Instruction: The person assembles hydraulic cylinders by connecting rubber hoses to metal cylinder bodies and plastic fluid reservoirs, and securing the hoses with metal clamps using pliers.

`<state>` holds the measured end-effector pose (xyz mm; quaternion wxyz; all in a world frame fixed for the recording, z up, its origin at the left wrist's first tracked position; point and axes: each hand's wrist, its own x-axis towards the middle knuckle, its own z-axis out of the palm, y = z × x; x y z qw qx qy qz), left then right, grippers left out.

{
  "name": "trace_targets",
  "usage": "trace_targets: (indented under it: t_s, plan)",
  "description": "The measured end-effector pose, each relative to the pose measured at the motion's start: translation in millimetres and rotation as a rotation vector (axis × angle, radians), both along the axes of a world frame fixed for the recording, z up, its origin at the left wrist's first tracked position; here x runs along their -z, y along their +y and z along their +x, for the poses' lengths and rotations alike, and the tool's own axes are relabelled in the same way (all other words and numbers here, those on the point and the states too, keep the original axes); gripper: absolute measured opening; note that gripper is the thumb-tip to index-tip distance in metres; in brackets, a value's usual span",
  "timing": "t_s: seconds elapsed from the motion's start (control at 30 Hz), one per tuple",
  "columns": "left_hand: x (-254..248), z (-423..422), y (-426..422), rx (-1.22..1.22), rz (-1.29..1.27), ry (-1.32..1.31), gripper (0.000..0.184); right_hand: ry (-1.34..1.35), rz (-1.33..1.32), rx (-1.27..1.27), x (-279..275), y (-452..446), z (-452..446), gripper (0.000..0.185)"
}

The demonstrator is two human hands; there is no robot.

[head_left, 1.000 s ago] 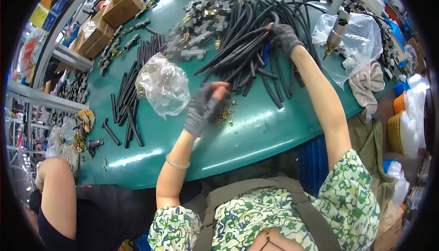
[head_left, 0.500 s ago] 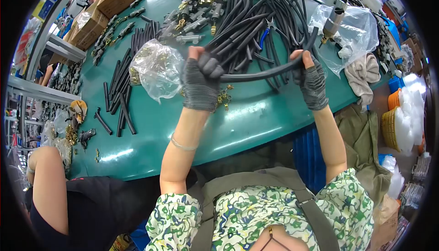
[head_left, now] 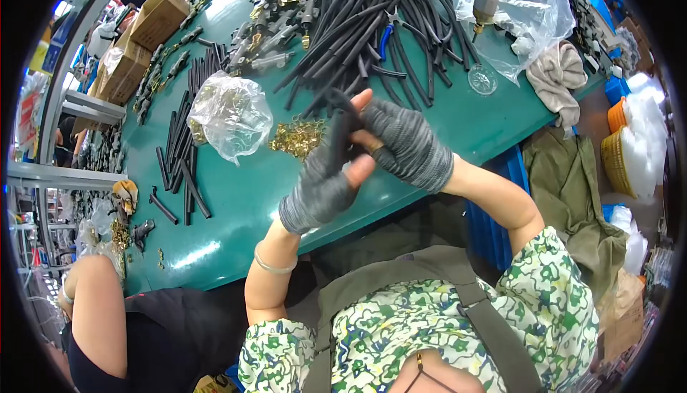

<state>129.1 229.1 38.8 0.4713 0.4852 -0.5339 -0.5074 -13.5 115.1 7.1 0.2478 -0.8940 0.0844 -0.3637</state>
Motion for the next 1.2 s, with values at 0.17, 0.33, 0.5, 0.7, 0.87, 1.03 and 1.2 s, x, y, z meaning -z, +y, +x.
trace_targets:
  t_s: [0.17, 0.33, 0.5, 0.7, 0.87, 1.03, 1.2]
  plan:
    - [22.7, 34.3, 24.5, -0.418, 0.000, 0.171, 0.032, 0.026, 0.239, -0.034, -14.6, -51.7, -5.3, 0.026]
    - [20.5, 58.9, 41.9, -0.660, 0.054, -0.239, 0.024, 0.497, -0.150, 0.794, 24.9, -181.0, 22.3, 0.051]
    - [38.5, 75.7, 52.8, -0.746, 0.242, -0.557, 0.019, 0.517, -0.209, 0.647, 105.7, -278.2, 35.5, 0.038]
    - [35.4, 70.8, 37.8, -0.502, 0.278, -0.784, 0.027, -0.232, -0.044, 0.572, 42.2, -208.0, -2.2, 0.022]
    - [57.4, 35.8, -2.1, -0.325, 0.222, -0.886, 0.032, -0.241, 0.166, 0.060, 25.7, -113.8, -39.6, 0.027]
    - [73.5, 12.3, -8.4, -0.411, 0.195, -1.131, 0.027, 0.244, -0.064, 0.426, 58.6, -44.3, -52.5, 0.039]
    - [66.9, 17.1, 2.2, -0.509, 0.157, -0.874, 0.024, 0.339, -0.074, 0.472, 59.7, -17.9, -39.7, 0.089]
